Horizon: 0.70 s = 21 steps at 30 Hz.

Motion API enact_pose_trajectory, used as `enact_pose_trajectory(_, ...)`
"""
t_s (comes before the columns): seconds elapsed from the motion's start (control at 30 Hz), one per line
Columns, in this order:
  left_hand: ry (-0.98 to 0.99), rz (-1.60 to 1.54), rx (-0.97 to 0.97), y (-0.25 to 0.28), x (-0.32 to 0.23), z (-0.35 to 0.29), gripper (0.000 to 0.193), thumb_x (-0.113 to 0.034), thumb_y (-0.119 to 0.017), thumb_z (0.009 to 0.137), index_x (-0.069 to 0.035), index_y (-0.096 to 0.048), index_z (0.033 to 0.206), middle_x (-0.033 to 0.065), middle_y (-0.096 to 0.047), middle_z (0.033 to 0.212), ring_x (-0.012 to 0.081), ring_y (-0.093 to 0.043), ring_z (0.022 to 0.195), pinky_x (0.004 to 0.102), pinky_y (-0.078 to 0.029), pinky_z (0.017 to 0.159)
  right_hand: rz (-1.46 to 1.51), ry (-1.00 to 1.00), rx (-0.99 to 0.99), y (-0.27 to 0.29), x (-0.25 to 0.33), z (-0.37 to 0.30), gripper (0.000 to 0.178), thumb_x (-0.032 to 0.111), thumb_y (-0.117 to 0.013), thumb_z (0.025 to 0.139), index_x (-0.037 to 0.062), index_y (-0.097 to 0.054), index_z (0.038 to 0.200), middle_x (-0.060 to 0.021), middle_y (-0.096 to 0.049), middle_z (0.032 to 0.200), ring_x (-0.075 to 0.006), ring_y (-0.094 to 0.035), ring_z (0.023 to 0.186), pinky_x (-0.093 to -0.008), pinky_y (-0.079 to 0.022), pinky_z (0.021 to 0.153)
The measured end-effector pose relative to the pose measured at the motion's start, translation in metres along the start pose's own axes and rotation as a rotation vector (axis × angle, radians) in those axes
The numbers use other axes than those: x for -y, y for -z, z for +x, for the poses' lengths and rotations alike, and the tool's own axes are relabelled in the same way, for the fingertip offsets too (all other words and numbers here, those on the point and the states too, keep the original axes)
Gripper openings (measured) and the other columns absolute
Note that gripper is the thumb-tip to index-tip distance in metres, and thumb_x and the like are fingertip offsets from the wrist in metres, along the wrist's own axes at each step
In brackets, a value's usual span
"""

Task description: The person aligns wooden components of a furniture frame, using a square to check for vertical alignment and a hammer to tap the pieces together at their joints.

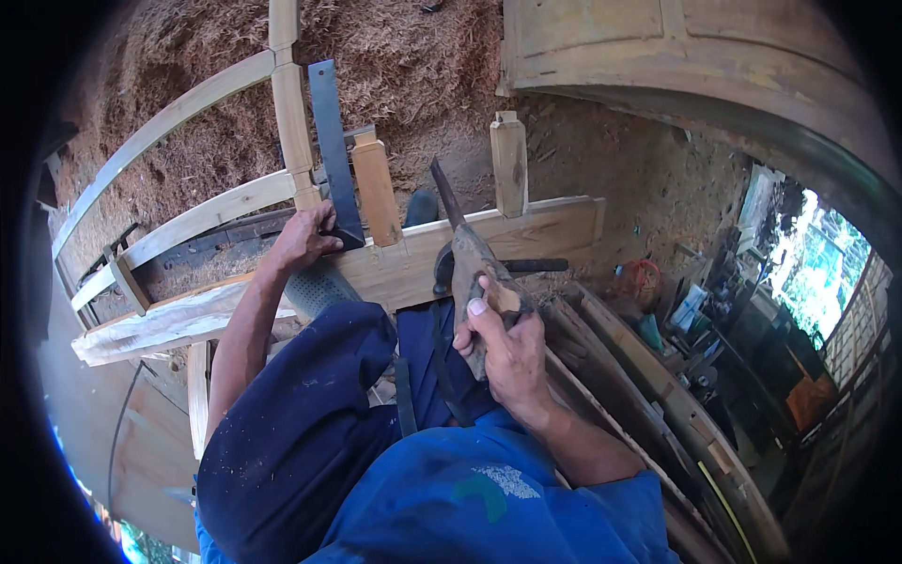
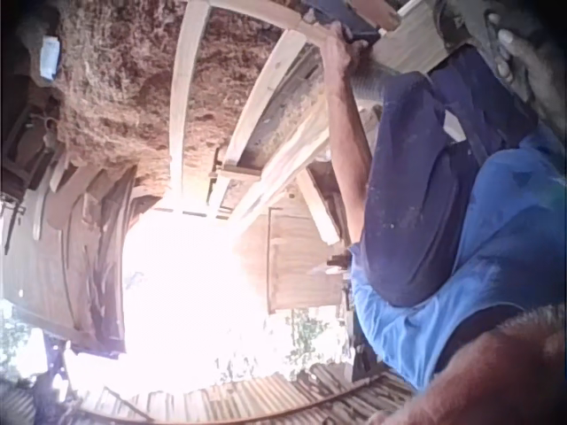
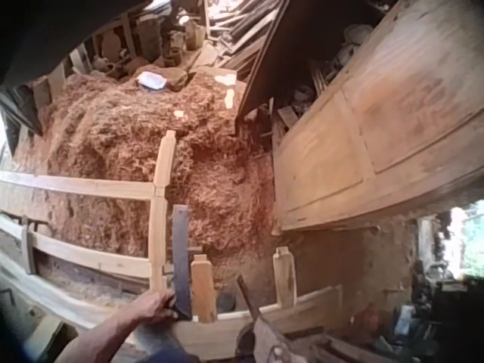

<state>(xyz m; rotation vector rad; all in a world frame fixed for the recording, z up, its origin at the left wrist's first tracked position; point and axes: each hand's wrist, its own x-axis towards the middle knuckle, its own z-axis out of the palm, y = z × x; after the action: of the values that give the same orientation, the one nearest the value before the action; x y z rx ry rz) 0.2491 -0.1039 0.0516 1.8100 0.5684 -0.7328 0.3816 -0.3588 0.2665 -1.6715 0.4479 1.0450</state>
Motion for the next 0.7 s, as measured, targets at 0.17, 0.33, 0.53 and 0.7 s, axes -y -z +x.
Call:
enact_pose_trajectory(0.17,0.037,-0.096,0.011,-0.008,0.013,0.012,0.042,-0.012,-0.080,0.074,-0.002,-0.055,0.106,0.0137,-0.066,0.089,0.0314,-0.065,0.092,0.0406,-0.050,0.083,-0.070,0.074,0.039,0.013,-0.014,-0.004,0.038,0.014,-0.054,0.097,0.0003,-0.052,0.133,-0.0088,-0.059,0.073,-0.0183,-0.059,0.066,-0.0313,-0.049,0.064)
enact_pose_trajectory(0.33,0.017,-0.139,0.144,-0.013,0.007,0.018,0.046,-0.010,-0.076,0.078,0.000,-0.058,0.120,0.0149,-0.070,0.097,0.0318,-0.066,0.099,0.0406,-0.050,0.088,0.033,-0.002,0.023,0.016,-0.021,-0.006,0.034,0.011,-0.053,0.098,-0.0029,-0.044,0.128,-0.0098,-0.059,0.071,-0.0148,-0.058,0.065,-0.0285,-0.048,0.064)
enact_pose_trajectory(0.53,0.112,0.116,0.255,-0.011,-0.001,0.024,0.035,-0.019,-0.071,0.085,0.004,-0.056,0.106,0.0211,-0.066,0.095,0.0330,-0.065,0.095,0.0429,-0.047,0.084,-0.161,0.058,0.054,0.019,-0.023,-0.008,0.034,0.011,-0.052,0.097,-0.0040,-0.042,0.126,-0.0100,-0.061,0.069,-0.0147,-0.059,0.062,-0.0279,-0.049,0.062)
enact_pose_trajectory(0.7,0.048,0.237,0.297,-0.007,-0.001,0.021,0.041,-0.033,-0.067,0.089,0.004,-0.054,0.098,0.0275,-0.064,0.098,0.0439,-0.061,0.100,0.0485,-0.047,0.084,-0.042,-0.063,-0.012,0.008,-0.011,-0.011,0.034,0.012,-0.053,0.096,-0.0046,-0.040,0.123,-0.0109,-0.062,0.067,-0.0151,-0.059,0.058,-0.0265,-0.049,0.060)
